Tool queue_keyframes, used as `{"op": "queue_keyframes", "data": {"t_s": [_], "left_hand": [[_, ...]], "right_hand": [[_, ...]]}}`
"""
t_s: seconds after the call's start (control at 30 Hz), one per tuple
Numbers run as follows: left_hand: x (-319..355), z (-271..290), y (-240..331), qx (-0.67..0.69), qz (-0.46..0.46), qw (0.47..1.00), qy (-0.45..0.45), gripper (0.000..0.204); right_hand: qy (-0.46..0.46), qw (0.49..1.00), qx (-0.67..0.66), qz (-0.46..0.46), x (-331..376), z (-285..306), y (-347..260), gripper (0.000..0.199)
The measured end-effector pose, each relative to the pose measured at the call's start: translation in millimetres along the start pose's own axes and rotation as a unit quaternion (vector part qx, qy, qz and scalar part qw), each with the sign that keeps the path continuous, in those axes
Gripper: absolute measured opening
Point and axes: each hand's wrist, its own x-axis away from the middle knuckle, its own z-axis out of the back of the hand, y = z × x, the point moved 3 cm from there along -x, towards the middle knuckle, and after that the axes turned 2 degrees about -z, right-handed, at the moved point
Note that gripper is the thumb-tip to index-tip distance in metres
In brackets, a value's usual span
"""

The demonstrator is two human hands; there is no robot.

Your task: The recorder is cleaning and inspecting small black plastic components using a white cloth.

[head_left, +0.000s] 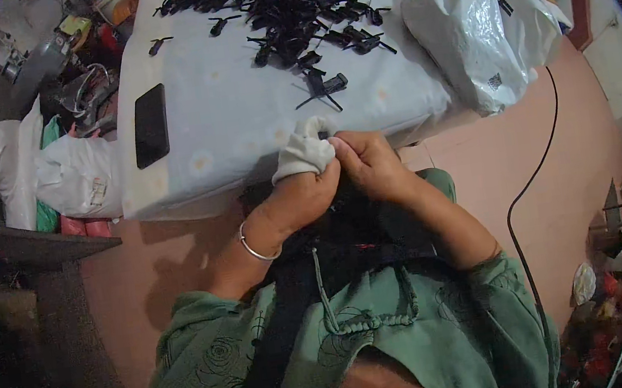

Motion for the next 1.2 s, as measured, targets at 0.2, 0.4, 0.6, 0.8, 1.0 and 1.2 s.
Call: {"op": "queue_keyframes", "data": {"t_s": [0.2, 0.4, 0.6, 0.8, 1.0, 1.2], "left_hand": [[15.0, -8.6, -15.2, -0.060, 0.014, 0.998, -0.027, 0.023], [-6.4, 3.0, -3.2, 0.010, 0.016, 0.998, -0.058, 0.020], [1.1, 2.3, -22.3, 0.100, 0.135, 0.985, -0.028, 0.016], [11.2, 5.2, -43.4, 0.473, 0.353, 0.805, 0.057, 0.018], [6.9, -5.6, -49.1, 0.553, 0.335, 0.762, 0.035, 0.013], [2.4, 2.0, -23.2, 0.067, 0.083, 0.993, 0.048, 0.015]], "right_hand": [[0.006, 0.988, -0.157, 0.000, -3.5, -16.8, 22.3, 0.029], [0.022, 0.999, -0.016, -0.020, -13.1, 24.0, 22.3, 0.025], [0.144, 0.919, 0.365, 0.033, -47.8, 28.8, 28.9, 0.019], [0.151, 0.977, 0.098, 0.110, -9.6, 21.6, 13.5, 0.013], [0.064, 0.995, 0.011, 0.072, 1.8, 17.5, 3.1, 0.020], [0.169, 0.960, 0.160, 0.154, 4.5, 12.0, -30.3, 0.020]]}}
